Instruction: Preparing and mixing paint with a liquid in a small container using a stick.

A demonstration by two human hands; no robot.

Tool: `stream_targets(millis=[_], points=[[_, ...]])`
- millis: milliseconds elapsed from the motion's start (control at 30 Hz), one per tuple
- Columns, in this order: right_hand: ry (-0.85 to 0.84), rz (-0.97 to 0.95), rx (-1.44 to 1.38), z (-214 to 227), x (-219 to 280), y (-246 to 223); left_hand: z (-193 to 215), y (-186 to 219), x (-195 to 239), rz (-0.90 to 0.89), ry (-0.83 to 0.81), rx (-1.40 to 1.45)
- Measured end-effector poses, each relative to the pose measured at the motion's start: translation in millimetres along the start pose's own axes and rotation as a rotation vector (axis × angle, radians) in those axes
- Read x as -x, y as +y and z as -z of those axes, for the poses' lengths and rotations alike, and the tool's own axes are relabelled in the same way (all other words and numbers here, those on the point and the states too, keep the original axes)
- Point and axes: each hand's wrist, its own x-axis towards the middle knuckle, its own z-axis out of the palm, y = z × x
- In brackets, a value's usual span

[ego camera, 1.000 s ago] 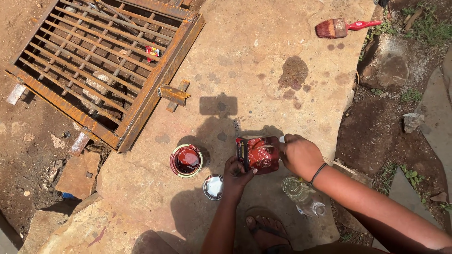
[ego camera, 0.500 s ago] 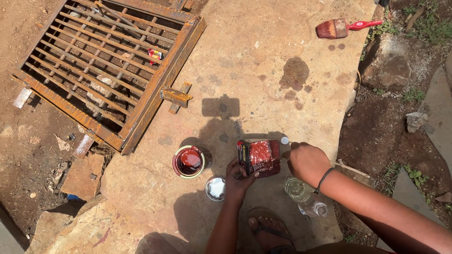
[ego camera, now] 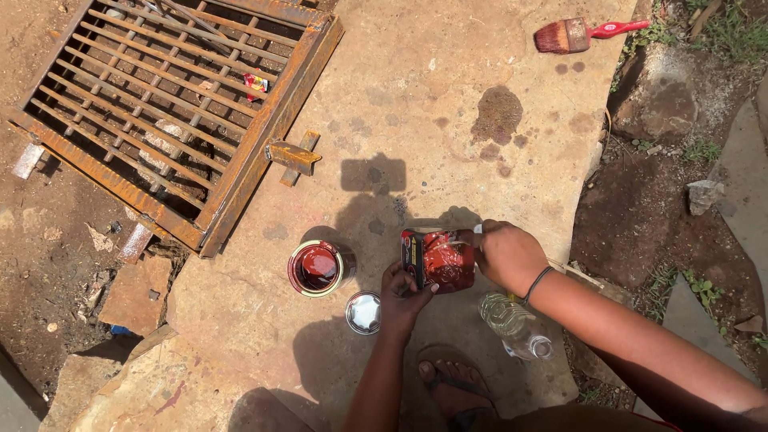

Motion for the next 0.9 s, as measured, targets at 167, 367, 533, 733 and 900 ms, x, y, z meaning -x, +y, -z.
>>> stream_targets(millis=[167, 367, 533, 733, 900], points=[[0.052, 0.026, 0.012, 10, 7, 5, 1, -9, -7, 0.011, 0.007, 0.035], [0.126, 0.009, -0.056, 11, 1, 4, -1, -4, -1, -0.002, 0.009, 0.018], [-0.230, -0.031, 0.033, 22, 10, -9, -2, -2, -5, 0.047, 0.015, 0.010], [0.049, -0.026, -0.034, 26, -2, 0, 0, 2, -4, 0.024, 0.010, -0.079], [-0.192, 0.035, 0.092, 17, 9, -15, -1, 9, -6, 0.027, 0.016, -0.077]])
